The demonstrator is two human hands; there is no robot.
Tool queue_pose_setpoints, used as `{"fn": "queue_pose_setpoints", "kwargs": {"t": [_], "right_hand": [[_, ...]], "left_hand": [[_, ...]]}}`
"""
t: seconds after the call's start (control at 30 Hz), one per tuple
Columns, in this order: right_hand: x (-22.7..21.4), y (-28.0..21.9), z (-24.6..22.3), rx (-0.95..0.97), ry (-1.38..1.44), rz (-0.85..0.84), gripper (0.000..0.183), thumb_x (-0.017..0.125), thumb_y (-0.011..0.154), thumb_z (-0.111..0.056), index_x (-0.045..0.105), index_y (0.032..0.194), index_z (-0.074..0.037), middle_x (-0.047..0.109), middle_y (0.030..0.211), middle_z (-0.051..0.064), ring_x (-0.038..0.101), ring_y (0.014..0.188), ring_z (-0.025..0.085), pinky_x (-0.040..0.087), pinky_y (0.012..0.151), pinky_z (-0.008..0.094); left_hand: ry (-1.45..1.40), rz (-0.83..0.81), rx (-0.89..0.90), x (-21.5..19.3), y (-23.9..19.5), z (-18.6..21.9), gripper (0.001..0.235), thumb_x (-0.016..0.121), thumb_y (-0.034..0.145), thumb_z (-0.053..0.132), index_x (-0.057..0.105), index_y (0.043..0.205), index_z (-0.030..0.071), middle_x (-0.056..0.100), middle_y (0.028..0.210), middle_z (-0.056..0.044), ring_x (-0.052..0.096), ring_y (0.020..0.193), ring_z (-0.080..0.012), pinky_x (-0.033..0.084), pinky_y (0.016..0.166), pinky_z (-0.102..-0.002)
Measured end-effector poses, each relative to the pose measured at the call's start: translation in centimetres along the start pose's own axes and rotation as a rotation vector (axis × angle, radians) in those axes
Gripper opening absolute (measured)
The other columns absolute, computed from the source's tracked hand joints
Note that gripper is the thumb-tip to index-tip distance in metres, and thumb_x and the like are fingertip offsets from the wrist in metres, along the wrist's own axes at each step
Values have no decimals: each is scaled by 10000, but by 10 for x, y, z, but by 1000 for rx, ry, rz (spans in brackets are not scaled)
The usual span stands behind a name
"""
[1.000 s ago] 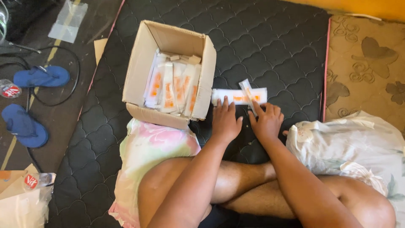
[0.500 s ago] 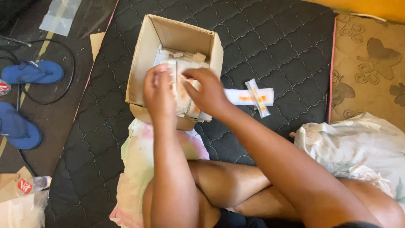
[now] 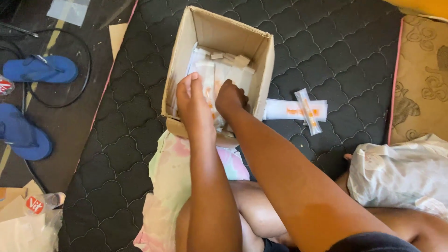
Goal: A person sits on a mattress and sorts small packaged strips from a cardboard box into a pile.
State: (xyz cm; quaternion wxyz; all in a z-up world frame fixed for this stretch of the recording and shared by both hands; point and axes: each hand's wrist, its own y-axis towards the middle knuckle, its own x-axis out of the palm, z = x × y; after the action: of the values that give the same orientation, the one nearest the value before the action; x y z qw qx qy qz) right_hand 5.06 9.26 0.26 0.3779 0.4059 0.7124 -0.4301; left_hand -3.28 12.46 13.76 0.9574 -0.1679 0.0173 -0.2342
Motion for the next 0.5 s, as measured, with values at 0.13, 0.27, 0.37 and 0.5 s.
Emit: {"fn": "queue_pose_setpoints", "kwargs": {"t": [0.13, 0.27, 0.37, 0.5], "right_hand": [[11, 18, -1, -27, -42, 4, 189, 587, 910, -124, 517, 1069, -49, 637, 862, 104, 708, 840, 327, 603, 727, 438], [-20, 17, -5, -100, 119, 29, 195, 631, 919, -172, 604, 1084, -72, 657, 972, 135, 709, 1020, 342, 598, 852, 463], [-56, -11, 0, -270, 302, 218, 180, 669, 879, -140, 693, 1048, -83, 664, 939, 151, 702, 977, 382, 585, 816, 492], [-103, -47, 54, -772, 63, 929, 126, 772, 769, -106, 765, 852, -201, 593, 802, 24, 617, 762, 280, 480, 641, 417]], "left_hand": [[-19, -22, -21, 0, 6, -6, 422, 647, 908, 433, 679, 1213, 143, 673, 1252, -129, 631, 1225, -254, 504, 1018, -397], [-42, -30, 3, -1, 11, -16, 424, 638, 914, 402, 655, 1231, 121, 666, 1216, -81, 599, 1149, -200, 491, 963, -365], [-54, -40, 36, -2, 11, -23, 414, 619, 934, 410, 637, 1226, 118, 683, 1155, -74, 608, 1028, -176, 501, 860, -319], [-243, -178, 60, 13, 14, -47, 394, 569, 995, 389, 572, 1219, 65, 696, 934, -103, 669, 757, -159, 551, 651, -232]]}}
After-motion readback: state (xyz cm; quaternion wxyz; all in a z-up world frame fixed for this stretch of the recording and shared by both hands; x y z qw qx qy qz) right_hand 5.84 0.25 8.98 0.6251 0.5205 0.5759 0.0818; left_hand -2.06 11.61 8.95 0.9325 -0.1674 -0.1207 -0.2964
